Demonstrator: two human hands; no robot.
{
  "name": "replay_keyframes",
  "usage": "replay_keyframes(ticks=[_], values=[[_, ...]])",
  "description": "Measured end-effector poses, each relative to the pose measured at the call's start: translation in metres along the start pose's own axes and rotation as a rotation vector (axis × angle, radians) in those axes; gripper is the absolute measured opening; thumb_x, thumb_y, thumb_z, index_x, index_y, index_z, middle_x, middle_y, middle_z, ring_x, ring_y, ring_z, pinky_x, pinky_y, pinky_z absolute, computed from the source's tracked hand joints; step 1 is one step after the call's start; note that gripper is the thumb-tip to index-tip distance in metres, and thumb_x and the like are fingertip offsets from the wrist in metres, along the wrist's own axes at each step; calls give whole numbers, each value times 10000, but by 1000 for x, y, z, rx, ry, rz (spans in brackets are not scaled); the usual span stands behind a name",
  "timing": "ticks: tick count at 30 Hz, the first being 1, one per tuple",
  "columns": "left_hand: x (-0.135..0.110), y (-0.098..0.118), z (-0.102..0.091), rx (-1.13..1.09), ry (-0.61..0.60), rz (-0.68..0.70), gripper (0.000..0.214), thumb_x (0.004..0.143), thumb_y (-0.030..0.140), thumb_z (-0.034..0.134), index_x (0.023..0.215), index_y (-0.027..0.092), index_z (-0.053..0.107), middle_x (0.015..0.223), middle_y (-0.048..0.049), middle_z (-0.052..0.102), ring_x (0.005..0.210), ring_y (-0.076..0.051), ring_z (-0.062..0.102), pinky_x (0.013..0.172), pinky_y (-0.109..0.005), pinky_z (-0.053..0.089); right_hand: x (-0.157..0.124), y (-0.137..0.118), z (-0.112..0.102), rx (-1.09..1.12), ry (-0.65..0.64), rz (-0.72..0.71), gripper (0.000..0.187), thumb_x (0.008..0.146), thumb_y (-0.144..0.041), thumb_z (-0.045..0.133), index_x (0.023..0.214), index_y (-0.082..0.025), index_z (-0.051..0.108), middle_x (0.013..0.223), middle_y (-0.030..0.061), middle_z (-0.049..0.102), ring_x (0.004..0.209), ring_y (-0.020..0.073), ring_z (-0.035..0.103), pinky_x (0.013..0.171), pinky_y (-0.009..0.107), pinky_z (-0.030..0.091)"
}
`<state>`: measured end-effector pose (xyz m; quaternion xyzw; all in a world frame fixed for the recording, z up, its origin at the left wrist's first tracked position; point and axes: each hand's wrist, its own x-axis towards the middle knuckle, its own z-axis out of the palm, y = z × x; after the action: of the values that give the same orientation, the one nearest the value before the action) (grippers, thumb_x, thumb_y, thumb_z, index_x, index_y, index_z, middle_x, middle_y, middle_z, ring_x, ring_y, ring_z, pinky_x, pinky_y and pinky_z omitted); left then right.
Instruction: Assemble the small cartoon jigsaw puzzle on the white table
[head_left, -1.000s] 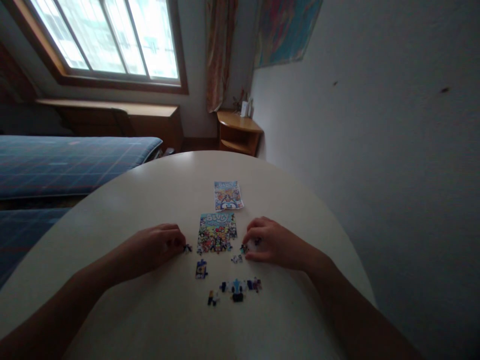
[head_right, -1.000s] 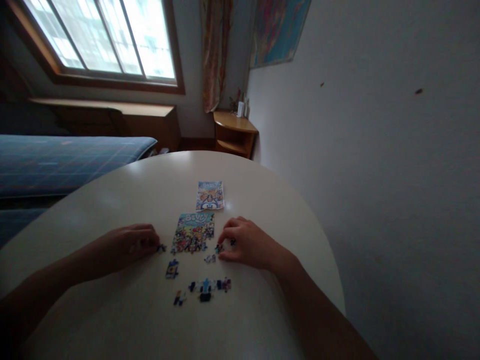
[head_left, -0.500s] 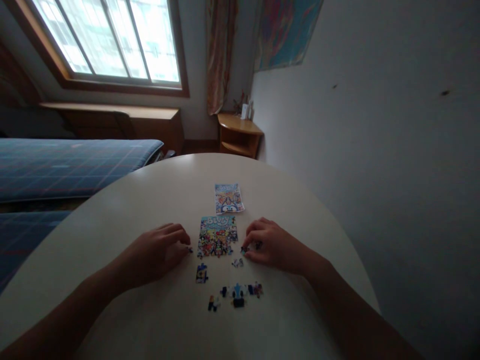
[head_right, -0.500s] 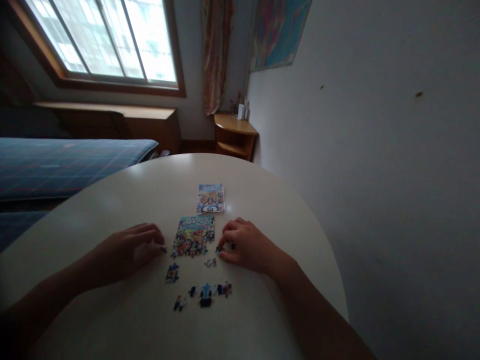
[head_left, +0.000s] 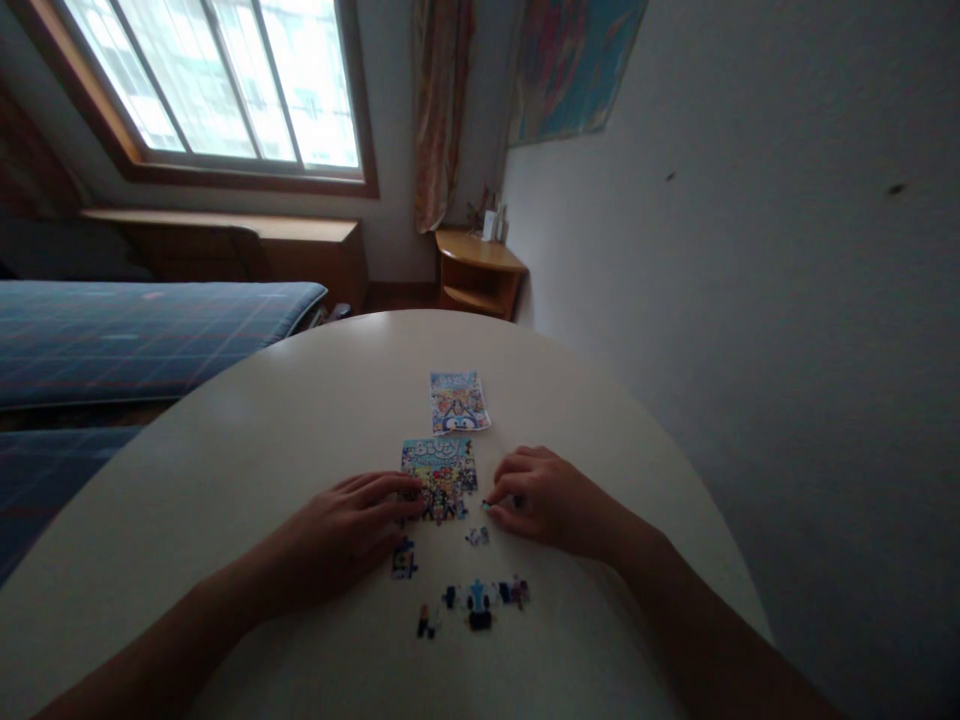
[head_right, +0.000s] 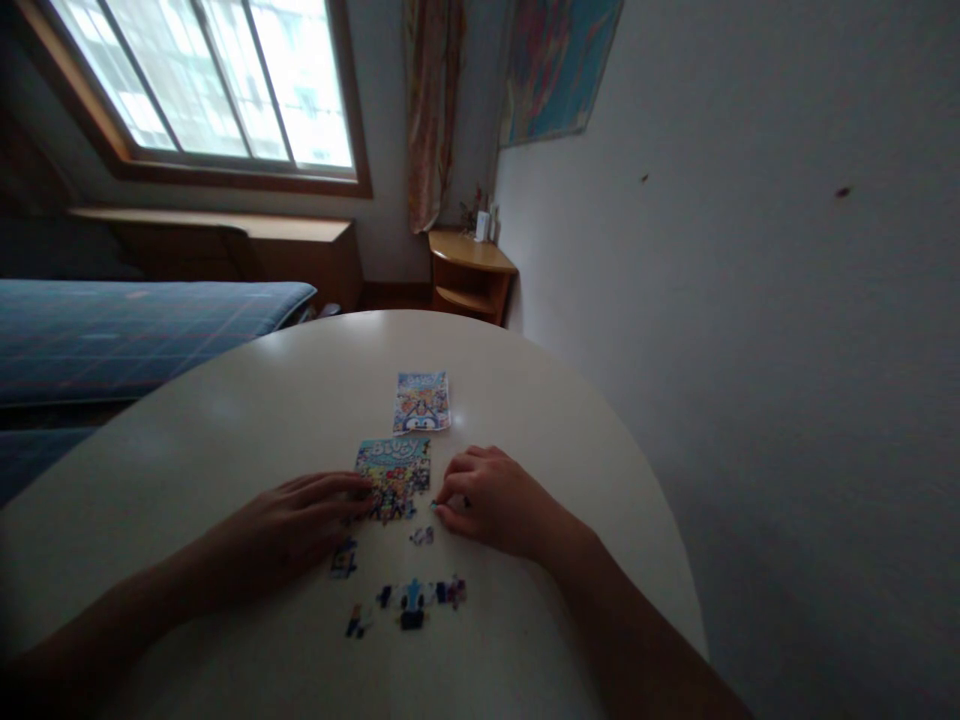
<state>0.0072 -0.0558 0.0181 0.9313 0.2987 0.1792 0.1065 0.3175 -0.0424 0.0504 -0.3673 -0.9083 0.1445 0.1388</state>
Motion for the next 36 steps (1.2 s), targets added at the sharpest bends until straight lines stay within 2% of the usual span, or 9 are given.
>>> replay_keyframes(ticks=[14, 19, 23, 36], values=[[1, 1, -2, -20, -22, -19, 392, 965, 187, 512, 1341, 295, 547, 1411, -51, 551, 1249, -224, 562, 1048, -429, 507, 12, -12, 9, -200, 64, 62, 121, 905, -236, 611, 838, -175, 690, 835, 40, 726, 767, 176, 643, 753, 327, 417], [1, 1, -2, -11, -36, -20, 385, 967, 192, 516, 1337, 293, 550, 1413, -55, 550, 1257, -229, 555, 1060, -440, 493, 13, -12, 14, -217, 154, 24, 151, 921, -253, 600, 823, -182, 690, 819, 34, 736, 764, 170, 655, 761, 322, 409], [1, 1, -1, -26, -4, -6, 407, 951, 172, 528, 1339, 293, 553, 1400, -55, 562, 1248, -222, 562, 1048, -422, 501, 13, -12, 17, -240, 195, -17, 174, 928, -260, 591, 804, -183, 685, 814, 29, 736, 757, 163, 655, 754, 316, 400], [2, 2, -2, -2, -21, 6, 388, 957, 155, 510, 1327, 265, 552, 1393, -60, 565, 1257, -218, 551, 1051, -420, 497, 12, -16, 17, -142, 110, -76, 104, 892, -247, 630, 819, -200, 688, 803, 9, 729, 757, 161, 660, 753, 309, 434]])
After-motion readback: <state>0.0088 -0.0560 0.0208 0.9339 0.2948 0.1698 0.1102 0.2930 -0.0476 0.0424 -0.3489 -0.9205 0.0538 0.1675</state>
